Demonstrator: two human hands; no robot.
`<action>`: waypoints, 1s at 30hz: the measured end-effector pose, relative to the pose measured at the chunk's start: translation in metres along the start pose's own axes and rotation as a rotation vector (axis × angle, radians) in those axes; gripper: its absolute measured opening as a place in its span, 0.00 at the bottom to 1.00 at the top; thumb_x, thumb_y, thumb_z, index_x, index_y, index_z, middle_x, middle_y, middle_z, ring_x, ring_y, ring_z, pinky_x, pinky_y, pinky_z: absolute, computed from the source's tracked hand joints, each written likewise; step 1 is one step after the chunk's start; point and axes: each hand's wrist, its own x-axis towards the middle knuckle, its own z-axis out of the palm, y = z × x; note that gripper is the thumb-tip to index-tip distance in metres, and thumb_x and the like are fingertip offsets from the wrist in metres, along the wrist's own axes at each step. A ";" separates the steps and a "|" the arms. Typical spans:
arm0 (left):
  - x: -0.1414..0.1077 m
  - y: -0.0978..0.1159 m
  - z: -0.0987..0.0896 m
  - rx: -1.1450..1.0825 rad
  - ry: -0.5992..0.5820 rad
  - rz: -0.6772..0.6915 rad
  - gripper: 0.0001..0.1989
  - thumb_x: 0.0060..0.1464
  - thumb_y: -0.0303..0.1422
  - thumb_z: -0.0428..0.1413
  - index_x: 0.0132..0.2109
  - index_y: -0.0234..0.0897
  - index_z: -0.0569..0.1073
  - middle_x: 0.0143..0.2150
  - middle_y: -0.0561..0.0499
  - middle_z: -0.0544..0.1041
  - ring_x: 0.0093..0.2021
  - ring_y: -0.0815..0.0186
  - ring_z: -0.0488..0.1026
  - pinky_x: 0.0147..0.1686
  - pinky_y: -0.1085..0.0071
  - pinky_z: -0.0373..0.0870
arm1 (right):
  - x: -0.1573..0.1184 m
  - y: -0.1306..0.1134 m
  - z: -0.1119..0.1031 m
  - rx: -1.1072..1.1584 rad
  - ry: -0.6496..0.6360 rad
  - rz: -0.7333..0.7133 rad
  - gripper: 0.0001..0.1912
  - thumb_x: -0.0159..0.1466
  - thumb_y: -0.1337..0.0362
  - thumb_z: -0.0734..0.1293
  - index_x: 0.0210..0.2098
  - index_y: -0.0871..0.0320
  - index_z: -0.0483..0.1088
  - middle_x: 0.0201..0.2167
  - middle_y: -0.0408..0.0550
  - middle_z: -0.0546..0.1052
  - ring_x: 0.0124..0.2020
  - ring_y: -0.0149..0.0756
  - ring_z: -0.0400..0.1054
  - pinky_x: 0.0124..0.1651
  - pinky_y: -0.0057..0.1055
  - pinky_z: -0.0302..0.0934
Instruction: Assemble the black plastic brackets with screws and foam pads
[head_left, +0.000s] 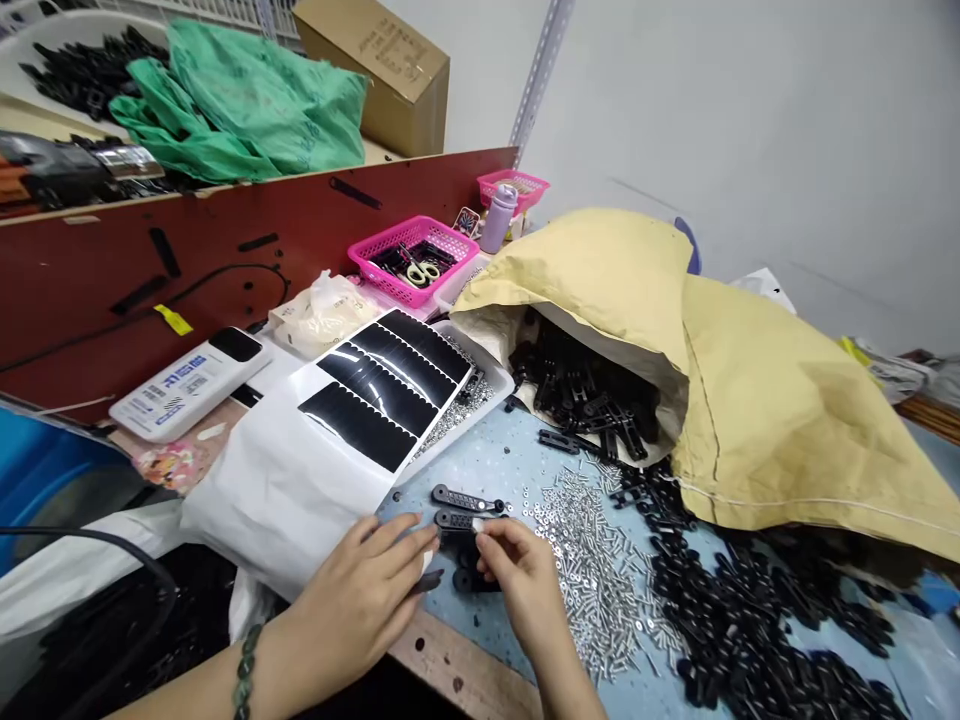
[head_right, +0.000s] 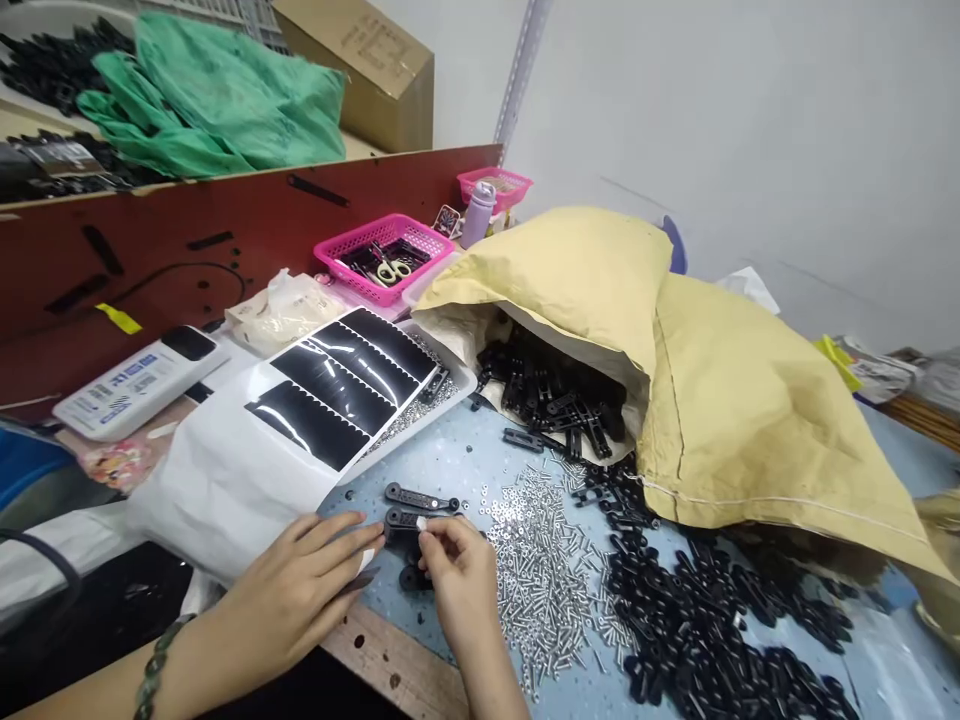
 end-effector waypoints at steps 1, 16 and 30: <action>-0.002 0.001 0.004 0.029 -0.007 0.004 0.21 0.58 0.25 0.51 0.58 0.40 0.69 0.57 0.49 0.73 0.57 0.54 0.66 0.54 0.58 0.61 | 0.000 0.005 0.003 -0.008 0.006 0.004 0.10 0.57 0.57 0.68 0.29 0.58 0.76 0.23 0.43 0.70 0.22 0.33 0.66 0.23 0.27 0.61; -0.005 -0.001 0.014 0.004 0.009 0.019 0.24 0.57 0.23 0.46 0.60 0.36 0.67 0.58 0.46 0.72 0.56 0.55 0.67 0.52 0.58 0.68 | 0.004 0.007 0.010 -0.115 0.019 0.008 0.11 0.57 0.57 0.66 0.28 0.58 0.76 0.19 0.43 0.69 0.20 0.33 0.64 0.21 0.28 0.60; 0.014 0.006 0.004 -0.228 -0.013 -0.137 0.20 0.60 0.25 0.47 0.58 0.39 0.69 0.59 0.46 0.69 0.58 0.55 0.64 0.56 0.57 0.65 | -0.004 -0.020 0.003 -0.560 -0.115 -0.331 0.18 0.60 0.68 0.65 0.49 0.53 0.62 0.42 0.48 0.70 0.38 0.38 0.67 0.41 0.33 0.63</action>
